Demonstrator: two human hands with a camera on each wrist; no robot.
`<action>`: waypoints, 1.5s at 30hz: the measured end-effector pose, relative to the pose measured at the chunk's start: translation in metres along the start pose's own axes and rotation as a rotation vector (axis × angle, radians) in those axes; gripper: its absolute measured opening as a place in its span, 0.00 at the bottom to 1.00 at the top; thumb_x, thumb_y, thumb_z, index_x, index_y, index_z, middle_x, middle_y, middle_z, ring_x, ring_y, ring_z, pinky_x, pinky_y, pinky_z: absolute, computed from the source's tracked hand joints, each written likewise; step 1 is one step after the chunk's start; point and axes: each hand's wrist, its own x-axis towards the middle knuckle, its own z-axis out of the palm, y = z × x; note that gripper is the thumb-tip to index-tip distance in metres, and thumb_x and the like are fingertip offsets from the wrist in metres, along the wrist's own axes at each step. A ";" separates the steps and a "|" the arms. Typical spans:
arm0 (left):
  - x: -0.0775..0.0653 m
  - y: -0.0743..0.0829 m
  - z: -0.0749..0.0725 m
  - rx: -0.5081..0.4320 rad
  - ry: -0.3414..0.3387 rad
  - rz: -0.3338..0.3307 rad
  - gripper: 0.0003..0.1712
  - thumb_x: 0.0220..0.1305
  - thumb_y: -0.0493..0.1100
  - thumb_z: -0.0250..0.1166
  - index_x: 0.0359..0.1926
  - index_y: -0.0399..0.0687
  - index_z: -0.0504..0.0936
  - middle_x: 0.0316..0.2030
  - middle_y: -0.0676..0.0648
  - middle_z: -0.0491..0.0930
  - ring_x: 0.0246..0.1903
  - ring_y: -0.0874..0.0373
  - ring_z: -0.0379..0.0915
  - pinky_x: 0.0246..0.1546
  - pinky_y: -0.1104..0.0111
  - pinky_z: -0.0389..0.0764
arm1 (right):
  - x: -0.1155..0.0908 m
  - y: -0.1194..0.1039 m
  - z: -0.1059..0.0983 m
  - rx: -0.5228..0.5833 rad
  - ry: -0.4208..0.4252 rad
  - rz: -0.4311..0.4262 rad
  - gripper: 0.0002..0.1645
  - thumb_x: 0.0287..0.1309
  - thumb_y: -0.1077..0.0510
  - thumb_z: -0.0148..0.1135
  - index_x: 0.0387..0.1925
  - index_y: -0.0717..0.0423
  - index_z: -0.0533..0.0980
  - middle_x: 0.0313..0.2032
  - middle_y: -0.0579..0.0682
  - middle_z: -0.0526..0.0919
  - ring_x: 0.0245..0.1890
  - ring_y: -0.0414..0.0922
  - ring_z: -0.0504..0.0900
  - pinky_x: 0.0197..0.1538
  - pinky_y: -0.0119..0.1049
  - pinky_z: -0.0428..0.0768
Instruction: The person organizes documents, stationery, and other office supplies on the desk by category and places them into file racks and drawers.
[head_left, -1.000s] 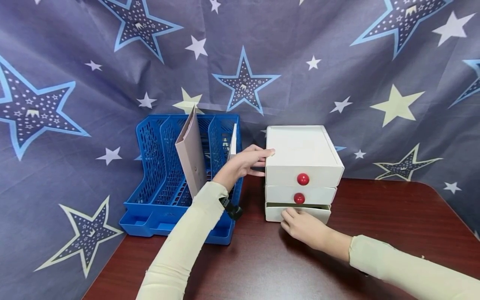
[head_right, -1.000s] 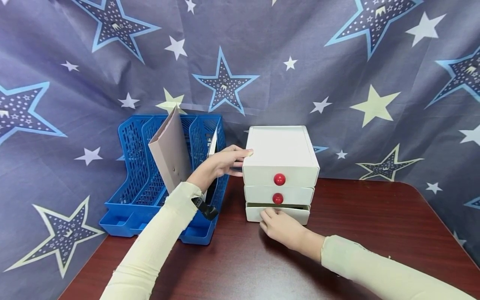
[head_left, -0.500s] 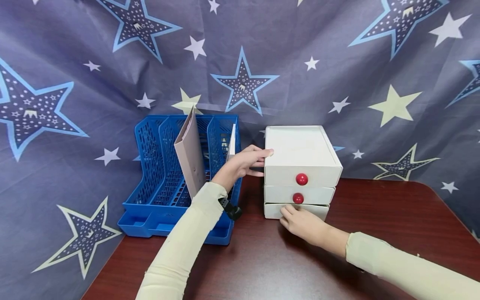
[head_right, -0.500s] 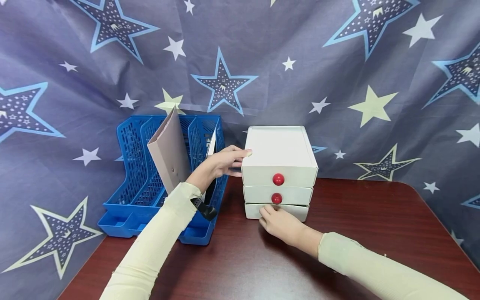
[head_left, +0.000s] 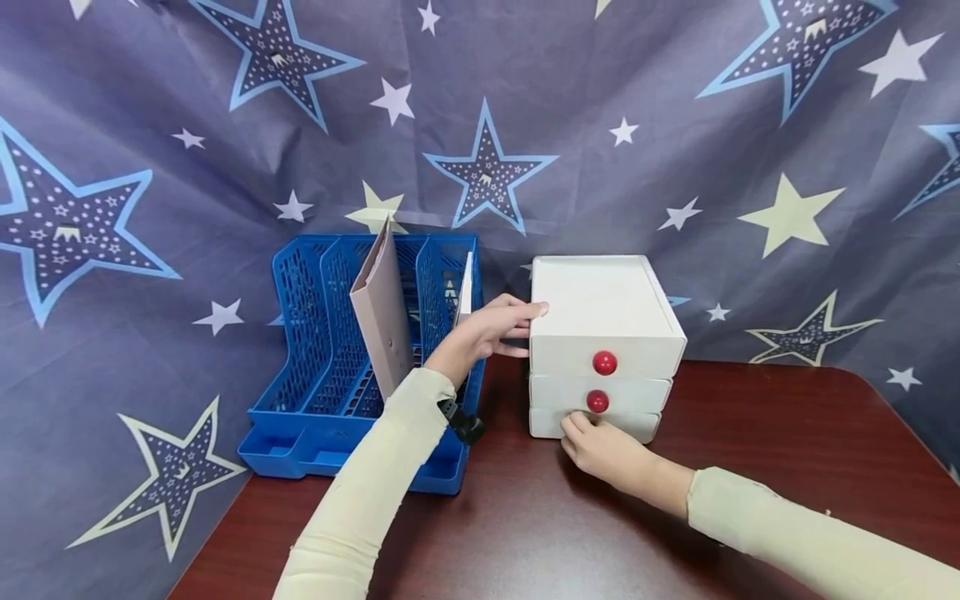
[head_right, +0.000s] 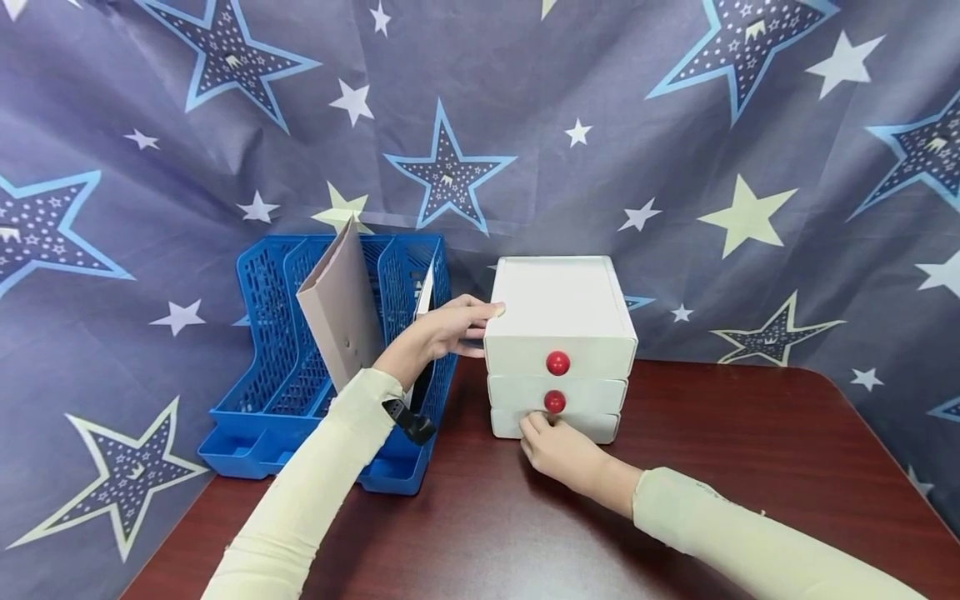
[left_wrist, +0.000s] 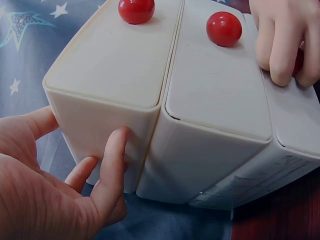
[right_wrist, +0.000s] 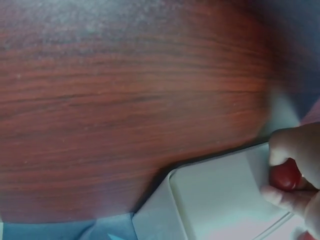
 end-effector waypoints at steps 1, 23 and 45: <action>0.000 0.000 0.000 0.006 -0.001 0.001 0.24 0.72 0.56 0.64 0.59 0.48 0.71 0.67 0.42 0.72 0.68 0.46 0.69 0.57 0.51 0.84 | 0.000 -0.001 0.000 -0.006 0.007 0.003 0.14 0.59 0.63 0.47 0.30 0.57 0.80 0.35 0.56 0.72 0.35 0.49 0.71 0.31 0.32 0.76; -0.001 0.004 0.002 0.041 -0.012 -0.010 0.23 0.72 0.55 0.64 0.57 0.45 0.77 0.66 0.41 0.73 0.67 0.46 0.70 0.59 0.49 0.83 | 0.001 0.000 -0.005 -0.004 -0.035 0.000 0.13 0.59 0.63 0.47 0.30 0.55 0.79 0.36 0.55 0.73 0.35 0.49 0.70 0.33 0.32 0.76; -0.004 0.008 0.005 0.038 0.014 -0.001 0.22 0.73 0.54 0.63 0.55 0.45 0.72 0.65 0.41 0.75 0.67 0.45 0.71 0.60 0.48 0.81 | 0.002 0.001 -0.006 -0.010 -0.116 -0.015 0.04 0.55 0.59 0.64 0.33 0.53 0.82 0.37 0.54 0.73 0.37 0.48 0.70 0.34 0.31 0.75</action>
